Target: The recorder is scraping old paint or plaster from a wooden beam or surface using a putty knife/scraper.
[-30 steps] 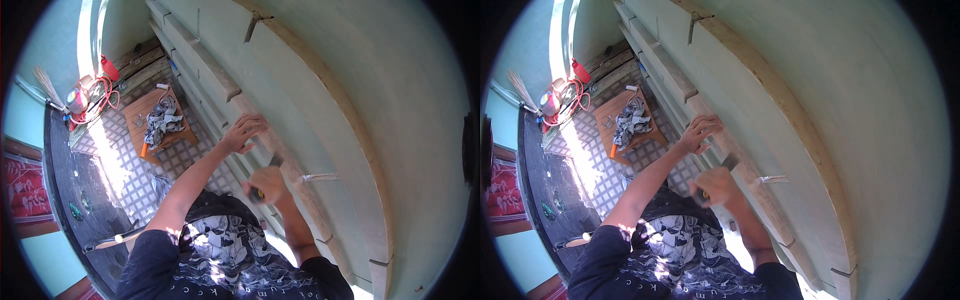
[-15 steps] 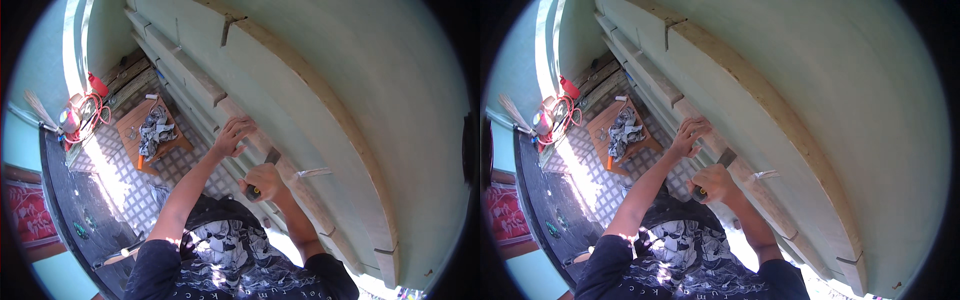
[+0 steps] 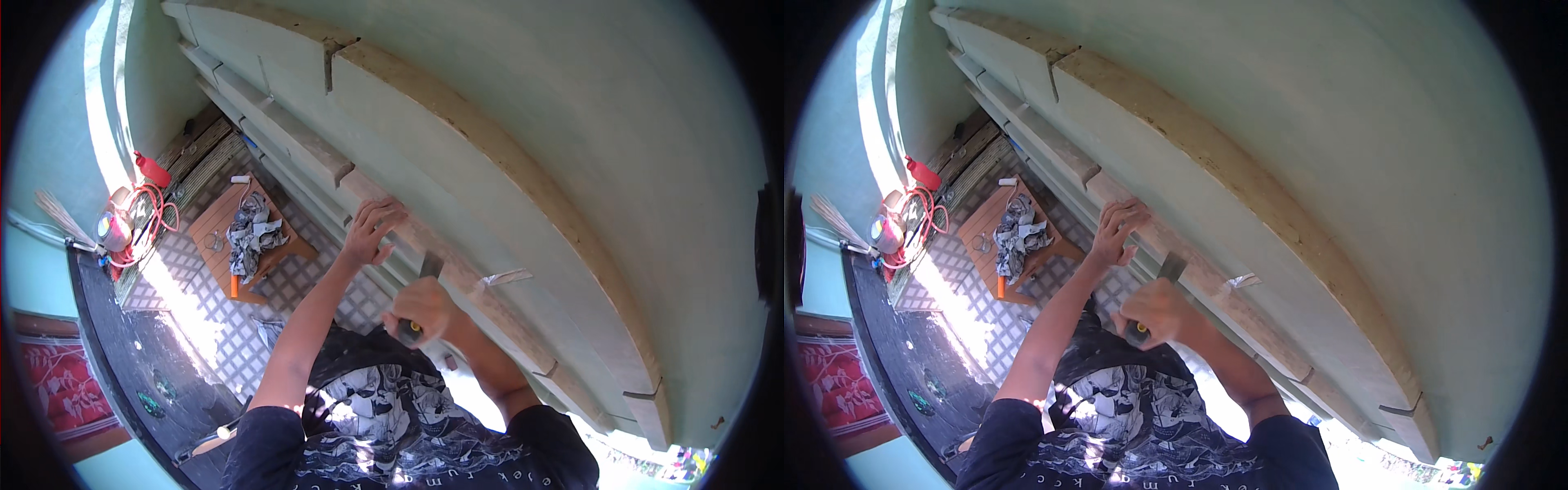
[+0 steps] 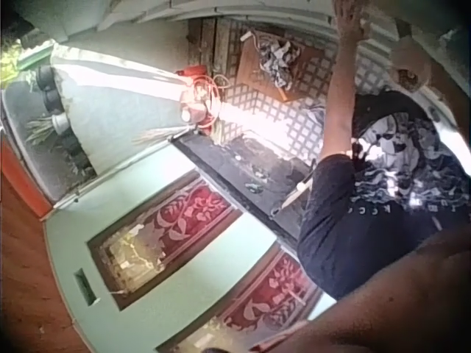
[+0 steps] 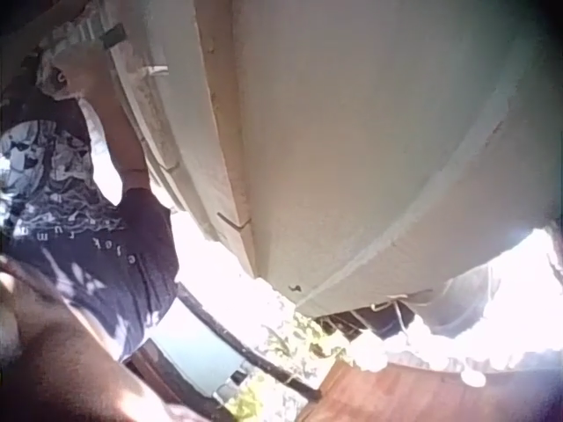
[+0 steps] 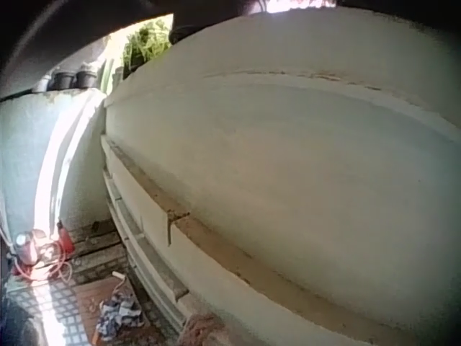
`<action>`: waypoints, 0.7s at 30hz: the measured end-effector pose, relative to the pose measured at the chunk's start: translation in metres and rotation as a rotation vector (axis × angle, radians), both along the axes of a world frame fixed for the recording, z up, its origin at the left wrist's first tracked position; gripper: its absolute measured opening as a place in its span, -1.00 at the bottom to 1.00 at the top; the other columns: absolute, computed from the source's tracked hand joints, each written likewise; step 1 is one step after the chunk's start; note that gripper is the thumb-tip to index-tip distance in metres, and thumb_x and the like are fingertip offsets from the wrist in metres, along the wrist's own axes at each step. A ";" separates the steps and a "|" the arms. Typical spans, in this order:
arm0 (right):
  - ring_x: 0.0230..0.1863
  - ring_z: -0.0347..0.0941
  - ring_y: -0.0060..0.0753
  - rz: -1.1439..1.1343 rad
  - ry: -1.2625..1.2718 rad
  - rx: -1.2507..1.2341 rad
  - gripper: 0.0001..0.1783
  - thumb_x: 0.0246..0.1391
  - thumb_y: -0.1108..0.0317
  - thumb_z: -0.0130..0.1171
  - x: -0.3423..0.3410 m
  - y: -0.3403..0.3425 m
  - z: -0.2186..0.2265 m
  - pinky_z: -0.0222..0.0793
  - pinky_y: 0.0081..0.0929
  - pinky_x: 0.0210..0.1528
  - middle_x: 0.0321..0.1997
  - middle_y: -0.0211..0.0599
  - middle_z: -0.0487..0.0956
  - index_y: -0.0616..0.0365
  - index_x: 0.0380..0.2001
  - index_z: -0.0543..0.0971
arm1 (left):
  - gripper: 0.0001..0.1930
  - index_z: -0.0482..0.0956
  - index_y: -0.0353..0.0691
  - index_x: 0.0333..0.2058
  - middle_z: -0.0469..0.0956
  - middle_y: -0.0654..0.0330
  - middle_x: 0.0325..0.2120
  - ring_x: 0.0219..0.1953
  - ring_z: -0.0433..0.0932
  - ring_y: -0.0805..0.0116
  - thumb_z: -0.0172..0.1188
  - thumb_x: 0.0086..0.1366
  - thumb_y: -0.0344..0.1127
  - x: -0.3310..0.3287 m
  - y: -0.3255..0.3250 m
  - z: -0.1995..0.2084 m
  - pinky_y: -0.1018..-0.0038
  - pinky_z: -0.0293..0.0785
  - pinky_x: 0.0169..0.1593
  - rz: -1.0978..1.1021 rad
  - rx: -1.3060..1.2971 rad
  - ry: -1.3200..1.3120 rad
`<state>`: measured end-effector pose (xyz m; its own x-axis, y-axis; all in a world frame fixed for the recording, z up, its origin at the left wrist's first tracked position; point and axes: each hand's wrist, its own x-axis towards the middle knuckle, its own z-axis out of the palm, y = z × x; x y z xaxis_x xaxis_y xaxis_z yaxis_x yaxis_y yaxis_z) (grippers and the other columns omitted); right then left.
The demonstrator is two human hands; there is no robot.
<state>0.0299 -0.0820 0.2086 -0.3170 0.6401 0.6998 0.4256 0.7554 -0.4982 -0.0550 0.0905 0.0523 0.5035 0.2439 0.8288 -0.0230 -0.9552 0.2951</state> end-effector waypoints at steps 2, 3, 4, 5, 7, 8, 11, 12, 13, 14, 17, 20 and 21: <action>-0.80 0.18 -0.34 -0.052 -0.010 -0.012 -0.62 -0.19 0.61 0.25 0.004 -0.002 -0.007 0.03 -0.37 -0.74 -0.77 -0.40 0.17 0.07 -0.78 0.26 | -0.48 0.56 -0.17 0.03 0.49 0.07 0.02 0.16 0.42 -0.02 -0.14 0.38 0.08 0.002 0.000 0.000 -0.01 0.21 0.27 -0.004 0.009 -0.011; -0.80 0.19 -0.32 -0.016 0.005 -0.009 -0.63 -0.19 0.61 0.25 0.001 -0.007 0.008 0.04 -0.37 -0.74 -0.77 -0.39 0.19 0.08 -0.77 0.26 | -0.48 0.56 -0.16 0.03 0.49 0.07 0.02 0.16 0.42 -0.02 -0.14 0.38 0.09 0.000 -0.001 -0.001 -0.01 0.21 0.27 0.009 0.003 0.005; -0.80 0.19 -0.30 0.021 0.019 -0.006 -0.63 -0.19 0.61 0.26 0.000 -0.009 0.016 0.05 -0.37 -0.74 -0.77 -0.38 0.20 0.08 -0.77 0.27 | -0.48 0.56 -0.16 0.03 0.49 0.07 0.02 0.16 0.42 -0.02 -0.15 0.38 0.09 -0.001 -0.001 -0.001 -0.01 0.21 0.27 0.021 -0.003 0.022; -0.80 0.19 -0.30 0.022 0.021 -0.006 -0.63 -0.19 0.61 0.26 0.003 -0.009 0.013 0.05 -0.37 -0.74 -0.77 -0.38 0.20 0.08 -0.77 0.27 | -0.48 0.56 -0.16 0.03 0.49 0.07 0.02 0.16 0.42 -0.02 -0.15 0.38 0.09 -0.001 0.000 -0.001 -0.01 0.21 0.27 0.023 -0.003 0.023; -0.68 0.40 -0.33 -0.013 -0.035 -0.118 -0.64 -0.37 0.43 0.45 0.009 -0.009 0.005 0.24 -0.35 -0.63 -0.69 -0.43 0.38 -0.01 -0.66 0.38 | -0.48 0.56 -0.15 0.03 0.49 0.07 0.04 0.17 0.42 -0.02 -0.14 0.37 0.10 0.000 0.000 -0.001 -0.01 0.21 0.28 0.016 0.001 0.014; -0.68 0.40 -0.33 -0.018 -0.035 -0.118 -0.64 -0.37 0.43 0.45 0.011 -0.008 0.000 0.24 -0.35 -0.63 -0.69 -0.43 0.38 -0.01 -0.66 0.38 | -0.48 0.56 -0.15 0.03 0.49 0.07 0.04 0.17 0.42 -0.02 -0.14 0.37 0.10 0.000 0.000 0.000 -0.01 0.21 0.28 0.011 0.001 0.013; -0.70 0.37 -0.34 -0.060 -0.117 -0.083 -0.67 -0.24 0.47 0.41 0.013 -0.007 -0.005 0.22 -0.38 -0.65 -0.70 -0.44 0.36 -0.03 -0.67 0.38 | -0.48 0.55 -0.15 0.04 0.48 0.08 0.06 0.17 0.42 -0.02 -0.13 0.37 0.10 -0.001 0.001 -0.001 -0.01 0.22 0.27 0.020 0.005 0.029; -0.71 0.36 -0.33 -0.037 -0.092 -0.043 -0.67 -0.19 0.48 0.39 0.008 -0.014 0.003 0.21 -0.38 -0.66 -0.71 -0.44 0.34 -0.03 -0.67 0.38 | -0.48 0.56 -0.15 0.04 0.48 0.08 0.06 0.17 0.42 -0.01 -0.13 0.37 0.09 0.000 0.000 -0.001 -0.01 0.22 0.26 0.015 -0.001 0.027; -0.71 0.34 -0.33 -0.016 -0.066 -0.003 -0.68 -0.15 0.50 0.37 0.005 -0.017 0.007 0.19 -0.39 -0.67 -0.72 -0.44 0.32 -0.03 -0.67 0.38 | -0.48 0.56 -0.15 0.04 0.47 0.08 0.07 0.18 0.42 -0.01 -0.12 0.37 0.09 -0.001 0.000 0.000 0.00 0.23 0.26 0.009 -0.006 0.025; -0.71 0.34 -0.33 -0.017 -0.065 -0.003 -0.68 -0.15 0.50 0.37 0.005 -0.015 0.005 0.19 -0.39 -0.67 -0.72 -0.44 0.32 -0.03 -0.67 0.38 | -0.48 0.56 -0.15 0.04 0.47 0.08 0.07 0.18 0.42 -0.01 -0.12 0.37 0.09 -0.001 0.000 0.000 0.00 0.23 0.26 0.008 -0.007 0.026; -0.72 0.33 -0.33 -0.004 -0.031 -0.099 -0.67 -0.15 0.51 0.37 0.006 -0.010 0.006 0.19 -0.39 -0.67 -0.72 -0.45 0.30 -0.01 -0.67 0.38 | -0.49 0.56 -0.15 0.04 0.47 0.08 0.06 0.18 0.42 0.00 -0.11 0.37 0.08 0.001 0.000 0.000 0.00 0.24 0.24 0.015 -0.002 0.026; -0.72 0.32 -0.33 0.040 -0.029 -0.016 -0.67 -0.13 0.52 0.37 0.001 -0.013 0.015 0.17 -0.40 -0.68 -0.71 -0.46 0.32 0.00 -0.67 0.38 | -0.50 0.57 -0.14 0.03 0.47 0.08 0.05 0.18 0.42 0.00 -0.11 0.37 0.08 -0.001 0.004 -0.001 0.00 0.25 0.24 0.039 0.011 0.027; -0.72 0.33 -0.33 0.047 -0.047 -0.002 -0.67 -0.14 0.52 0.37 0.000 -0.019 0.017 0.17 -0.40 -0.68 -0.71 -0.47 0.33 0.00 -0.68 0.38 | -0.50 0.57 -0.14 0.03 0.47 0.08 0.05 0.18 0.42 0.00 -0.11 0.37 0.07 -0.001 0.001 -0.001 0.00 0.25 0.23 0.029 0.005 0.031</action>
